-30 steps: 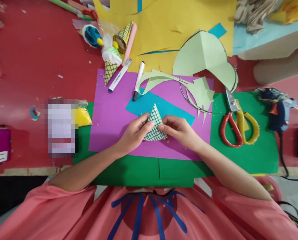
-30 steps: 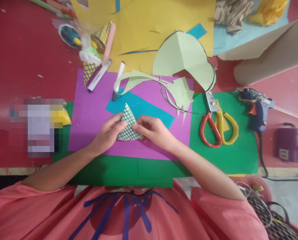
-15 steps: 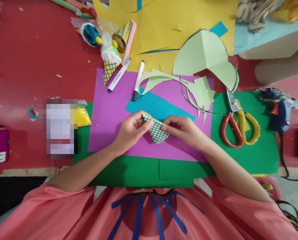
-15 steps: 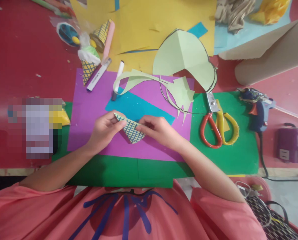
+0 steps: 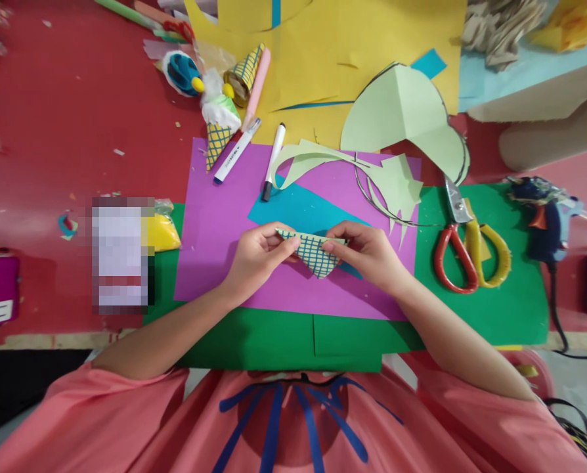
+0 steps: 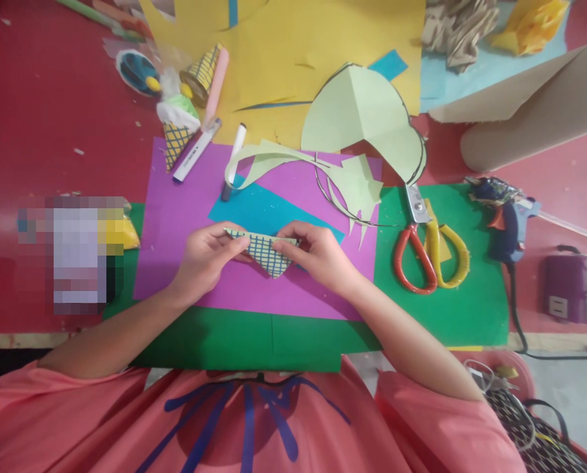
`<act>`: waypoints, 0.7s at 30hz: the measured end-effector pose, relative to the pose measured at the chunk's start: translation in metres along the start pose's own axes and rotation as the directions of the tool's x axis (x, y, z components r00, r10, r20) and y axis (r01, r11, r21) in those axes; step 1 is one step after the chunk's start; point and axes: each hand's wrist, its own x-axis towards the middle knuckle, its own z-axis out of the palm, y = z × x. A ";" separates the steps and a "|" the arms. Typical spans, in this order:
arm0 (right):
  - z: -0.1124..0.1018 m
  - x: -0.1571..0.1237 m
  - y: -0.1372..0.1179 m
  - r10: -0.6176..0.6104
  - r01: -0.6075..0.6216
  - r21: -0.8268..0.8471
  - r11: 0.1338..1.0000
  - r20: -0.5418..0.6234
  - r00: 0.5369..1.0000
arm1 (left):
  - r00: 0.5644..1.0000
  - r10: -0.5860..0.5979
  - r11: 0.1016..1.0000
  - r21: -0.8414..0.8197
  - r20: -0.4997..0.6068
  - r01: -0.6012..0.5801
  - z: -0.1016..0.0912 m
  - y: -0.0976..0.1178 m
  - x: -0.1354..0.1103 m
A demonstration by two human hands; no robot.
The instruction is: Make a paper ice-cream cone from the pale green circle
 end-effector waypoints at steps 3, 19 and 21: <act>0.000 0.000 0.001 0.003 -0.003 0.014 1.000 -0.003 1.000 | 1.000 0.008 1.000 0.011 -0.008 -0.007 0.000 0.000 0.000; 0.002 0.000 0.002 -0.012 0.015 0.064 0.998 -0.048 0.999 | 0.993 0.002 0.999 -0.048 -0.114 -0.007 0.001 -0.001 0.001; 0.003 0.001 0.003 -0.016 0.019 0.052 0.998 -0.051 0.999 | 0.993 0.014 0.999 -0.039 -0.119 -0.019 0.001 -0.001 0.001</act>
